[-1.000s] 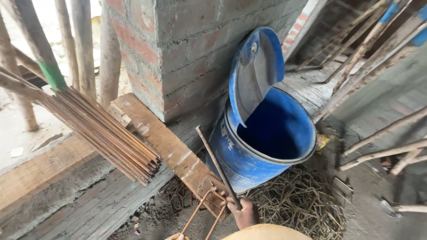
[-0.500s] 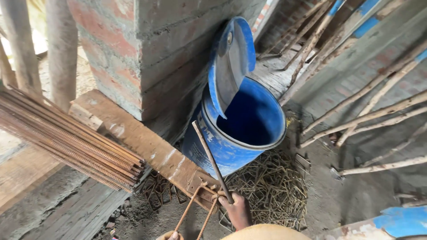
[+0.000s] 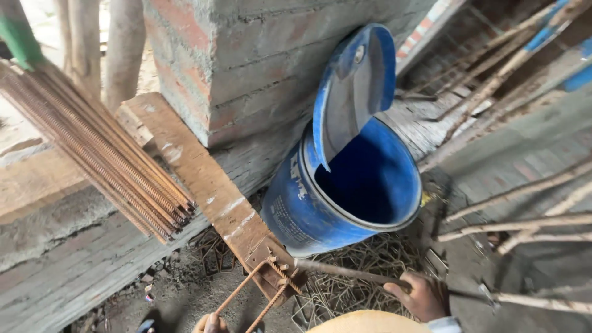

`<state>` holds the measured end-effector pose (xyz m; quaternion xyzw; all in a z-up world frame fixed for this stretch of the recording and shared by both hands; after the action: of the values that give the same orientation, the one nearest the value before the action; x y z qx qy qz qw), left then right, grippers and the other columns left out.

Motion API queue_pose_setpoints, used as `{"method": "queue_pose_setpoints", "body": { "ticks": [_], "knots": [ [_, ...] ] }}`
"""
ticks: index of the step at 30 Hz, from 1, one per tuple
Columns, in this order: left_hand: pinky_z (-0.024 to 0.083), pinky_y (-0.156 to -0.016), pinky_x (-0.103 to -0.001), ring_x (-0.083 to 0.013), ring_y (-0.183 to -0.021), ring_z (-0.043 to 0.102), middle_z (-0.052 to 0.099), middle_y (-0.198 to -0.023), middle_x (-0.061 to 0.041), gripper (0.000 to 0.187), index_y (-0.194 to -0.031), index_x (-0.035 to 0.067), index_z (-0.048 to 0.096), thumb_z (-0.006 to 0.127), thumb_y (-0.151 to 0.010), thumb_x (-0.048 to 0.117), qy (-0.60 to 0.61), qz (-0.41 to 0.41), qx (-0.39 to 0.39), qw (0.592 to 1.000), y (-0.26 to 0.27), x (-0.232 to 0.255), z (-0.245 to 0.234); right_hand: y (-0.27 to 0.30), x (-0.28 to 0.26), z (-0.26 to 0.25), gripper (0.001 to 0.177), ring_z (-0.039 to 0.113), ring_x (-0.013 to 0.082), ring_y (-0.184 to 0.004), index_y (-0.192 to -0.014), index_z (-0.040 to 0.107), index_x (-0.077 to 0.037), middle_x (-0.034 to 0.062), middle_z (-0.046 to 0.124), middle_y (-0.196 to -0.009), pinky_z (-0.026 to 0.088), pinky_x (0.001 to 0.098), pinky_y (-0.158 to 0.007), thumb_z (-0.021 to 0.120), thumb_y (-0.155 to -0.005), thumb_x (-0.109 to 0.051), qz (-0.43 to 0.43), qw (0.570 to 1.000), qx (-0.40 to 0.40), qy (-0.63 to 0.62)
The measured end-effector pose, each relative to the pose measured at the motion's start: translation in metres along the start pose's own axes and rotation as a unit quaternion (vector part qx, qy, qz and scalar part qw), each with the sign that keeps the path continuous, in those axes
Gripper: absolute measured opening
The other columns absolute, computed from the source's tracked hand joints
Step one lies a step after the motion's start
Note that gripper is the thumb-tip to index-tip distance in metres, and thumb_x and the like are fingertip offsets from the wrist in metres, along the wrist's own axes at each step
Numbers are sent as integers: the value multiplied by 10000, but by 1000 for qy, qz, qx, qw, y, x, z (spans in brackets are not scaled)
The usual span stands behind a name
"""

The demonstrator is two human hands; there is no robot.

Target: The person uses a manual bending jig mounted on a wooden board to bend metal rods into rectangular stirrups. They insert a rod into the jig, pull a metal lever to create right-angle bends, and place the finished pieces onto a pile.

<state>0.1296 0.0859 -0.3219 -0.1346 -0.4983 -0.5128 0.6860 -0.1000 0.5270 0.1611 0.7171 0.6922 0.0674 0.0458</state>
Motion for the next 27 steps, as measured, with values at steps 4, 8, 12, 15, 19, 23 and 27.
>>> {"method": "queue_pose_setpoints", "body": {
  "ticks": [4,8,12,15,19,23,27],
  "knots": [
    [401,-379,-305,-155,-366,518,589,-457,-73,424,-755,9,651,586,-939,385,-10,-62,67,996,45,73,35,-62,-28,-23,647,685,277,-603,-764,761,-126,79,723,-655,503,427,-559,686,-649,-758,-292,951,101,-9],
    [221,-347,-256,-102,-316,360,465,-413,-35,451,-772,-25,650,623,-967,380,3,-1,121,993,54,116,51,-106,-80,-51,648,650,284,-577,-697,709,-113,80,671,-593,484,445,-595,702,-647,-760,-385,921,47,37],
    [265,-329,-259,-106,-297,379,493,-385,-40,419,-826,-10,665,585,-968,376,-28,-8,102,994,59,140,62,-99,-135,-84,607,632,324,-586,-618,687,-97,76,645,-577,453,482,-557,712,-705,-697,-504,862,42,33],
    [292,-331,-261,-110,-303,393,493,-392,-34,409,-852,-14,668,576,-983,361,-32,-10,108,994,63,146,67,-109,-141,-76,598,630,305,-581,-677,706,-119,86,636,-619,465,464,-599,728,-686,-717,-476,876,-12,75],
    [289,-317,-270,-123,-291,386,470,-384,-36,401,-853,-12,654,576,-972,362,4,-26,122,992,62,142,66,-123,-101,-25,583,644,258,-606,-765,723,-169,51,652,-618,487,421,-661,695,-717,-749,-404,901,-94,124],
    [306,-324,-262,-121,-295,413,494,-386,-39,407,-847,-13,666,579,-975,363,-23,-5,105,994,56,139,60,-111,-58,12,515,628,230,-600,-717,722,-161,27,667,-611,479,430,-642,756,-702,-674,-414,909,-23,35],
    [301,-329,-264,-123,-296,411,488,-389,-44,431,-827,-29,662,583,-985,365,-25,-15,99,995,52,132,56,-123,-23,11,322,645,160,-677,-803,725,-199,-26,683,-755,525,383,-755,818,-760,-505,-271,956,-99,55]
  ]
}}
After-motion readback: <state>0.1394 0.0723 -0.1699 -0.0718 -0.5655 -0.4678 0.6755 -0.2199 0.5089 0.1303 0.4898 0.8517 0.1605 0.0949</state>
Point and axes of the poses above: each hand's wrist, its own y-axis away from the middle knuckle, its own z-axis out of the palm, x = y × z, the point moved 7 cm from there along -y, towards the middle knuckle
